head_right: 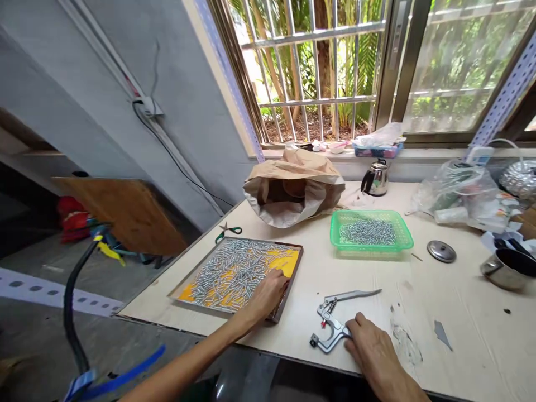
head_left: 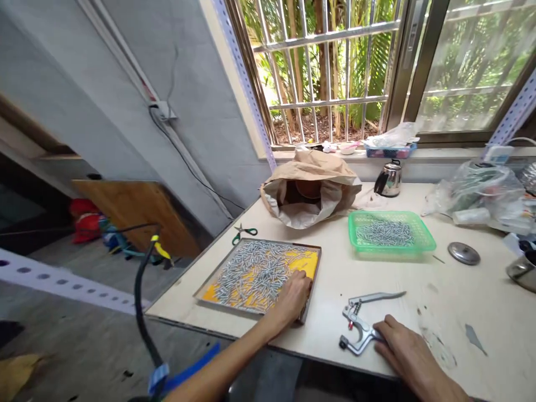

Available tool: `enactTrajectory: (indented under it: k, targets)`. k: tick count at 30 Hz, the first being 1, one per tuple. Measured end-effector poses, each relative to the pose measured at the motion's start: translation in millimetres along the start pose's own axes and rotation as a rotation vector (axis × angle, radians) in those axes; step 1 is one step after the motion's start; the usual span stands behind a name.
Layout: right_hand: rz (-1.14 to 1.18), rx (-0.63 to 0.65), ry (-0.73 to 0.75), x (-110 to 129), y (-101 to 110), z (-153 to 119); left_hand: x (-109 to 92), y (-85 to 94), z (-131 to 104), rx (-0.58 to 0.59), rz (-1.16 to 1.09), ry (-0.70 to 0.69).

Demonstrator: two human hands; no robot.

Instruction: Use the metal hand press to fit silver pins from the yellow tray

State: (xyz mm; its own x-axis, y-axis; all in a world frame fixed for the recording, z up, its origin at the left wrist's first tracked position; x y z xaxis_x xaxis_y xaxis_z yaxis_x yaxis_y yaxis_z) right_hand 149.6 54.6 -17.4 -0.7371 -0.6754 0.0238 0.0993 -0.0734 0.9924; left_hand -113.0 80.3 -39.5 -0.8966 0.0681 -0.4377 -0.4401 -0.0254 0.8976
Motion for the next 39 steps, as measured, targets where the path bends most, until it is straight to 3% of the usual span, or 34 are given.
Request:
enactTrajectory:
  k: [4,9,13,17,20,26,39]
  targets:
    - [-0.015,-0.102,-0.009,3,6,-9,1,6.5,1,0.032,-0.009,0.002]
    - [-0.014,-0.243,0.032,3,11,-9,-3,25.8,-3,-0.016,-0.010,0.072]
    - [-0.070,-0.334,0.031,8,10,-15,-23,42.1,-15,-0.063,-0.304,0.163]
    - [-0.142,-0.344,0.048,13,12,-22,-53,18.7,-35,0.146,-0.788,0.368]
    - [-0.173,-0.344,0.070,15,16,-27,-71,-6.4,-48,0.251,-0.930,0.463]
    - [-0.246,-0.405,0.086,18,23,-31,-80,-29.6,-53,0.253,-0.904,0.501]
    - [-0.204,-0.337,0.074,13,14,-28,-90,-32.1,-46,0.303,-0.695,0.476]
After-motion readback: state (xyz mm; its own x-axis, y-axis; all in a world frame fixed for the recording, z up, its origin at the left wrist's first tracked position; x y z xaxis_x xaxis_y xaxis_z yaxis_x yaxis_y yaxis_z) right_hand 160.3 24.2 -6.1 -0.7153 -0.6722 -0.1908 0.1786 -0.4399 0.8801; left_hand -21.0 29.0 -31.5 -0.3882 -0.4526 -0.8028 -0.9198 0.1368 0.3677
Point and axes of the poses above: each hand's wrist, its own z-axis towards the middle knuckle, its own y-axis out of the back of the hand, x = y × z, the point moved 5 cm from there along z, towards the middle knuckle, and after that the axes turned 13 degrees about -z, right-handed, at the moved point
